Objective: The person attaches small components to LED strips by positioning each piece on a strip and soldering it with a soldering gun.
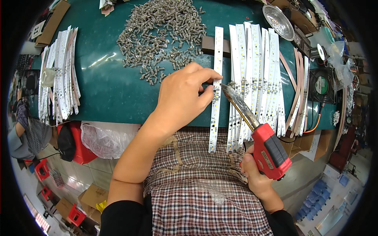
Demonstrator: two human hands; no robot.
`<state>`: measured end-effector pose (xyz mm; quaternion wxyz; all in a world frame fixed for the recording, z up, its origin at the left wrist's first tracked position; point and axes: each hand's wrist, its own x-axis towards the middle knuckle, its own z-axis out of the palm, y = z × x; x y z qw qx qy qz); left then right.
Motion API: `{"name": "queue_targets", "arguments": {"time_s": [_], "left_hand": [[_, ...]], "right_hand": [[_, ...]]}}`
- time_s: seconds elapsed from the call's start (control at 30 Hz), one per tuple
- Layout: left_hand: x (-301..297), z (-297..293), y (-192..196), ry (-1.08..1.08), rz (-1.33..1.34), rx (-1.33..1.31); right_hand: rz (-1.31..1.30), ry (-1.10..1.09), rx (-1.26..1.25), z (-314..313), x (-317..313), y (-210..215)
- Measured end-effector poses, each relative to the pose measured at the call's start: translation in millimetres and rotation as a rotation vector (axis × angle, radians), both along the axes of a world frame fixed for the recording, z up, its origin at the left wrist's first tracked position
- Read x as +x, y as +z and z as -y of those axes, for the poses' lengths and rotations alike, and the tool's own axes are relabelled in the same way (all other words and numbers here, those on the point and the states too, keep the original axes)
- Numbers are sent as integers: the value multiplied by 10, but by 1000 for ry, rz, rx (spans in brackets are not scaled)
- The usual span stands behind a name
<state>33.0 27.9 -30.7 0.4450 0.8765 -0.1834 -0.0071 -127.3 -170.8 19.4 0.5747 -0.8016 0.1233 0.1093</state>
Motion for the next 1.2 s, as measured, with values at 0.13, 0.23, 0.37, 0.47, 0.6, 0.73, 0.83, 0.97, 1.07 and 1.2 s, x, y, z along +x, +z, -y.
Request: {"name": "queue_targets", "arguments": {"time_s": [0.13,0.23,0.37,0.47,0.6,0.73,0.83,0.97,1.07,1.2], "left_hand": [[7,-8,5,-12,-1,6],[1,-14,4,-13,4,-6],[7,-18,-25,-14,15,-17],[9,-15,-26,-12,19,1],[4,-8,-46,-4,31,9],[-5,0,-56,8,63,26],[-5,3,-66,14,77,30],[-11,17,-72,28,97,27],[-8,18,-90,28,115,32],[-17,30,-115,42,135,46]], "right_hand": [[20,-24,-2,18,-20,-17],[-41,-48,53,-12,-7,21],[4,6,-31,30,-62,-69],[-15,35,-20,2,-15,-42],[-42,-29,77,-38,8,-71],[-41,-16,69,-42,18,-77],[-35,-7,64,-42,22,-86],[-14,6,44,-35,17,-115],[-3,-5,31,-44,29,-118],[-36,24,7,-34,29,-135]]}}
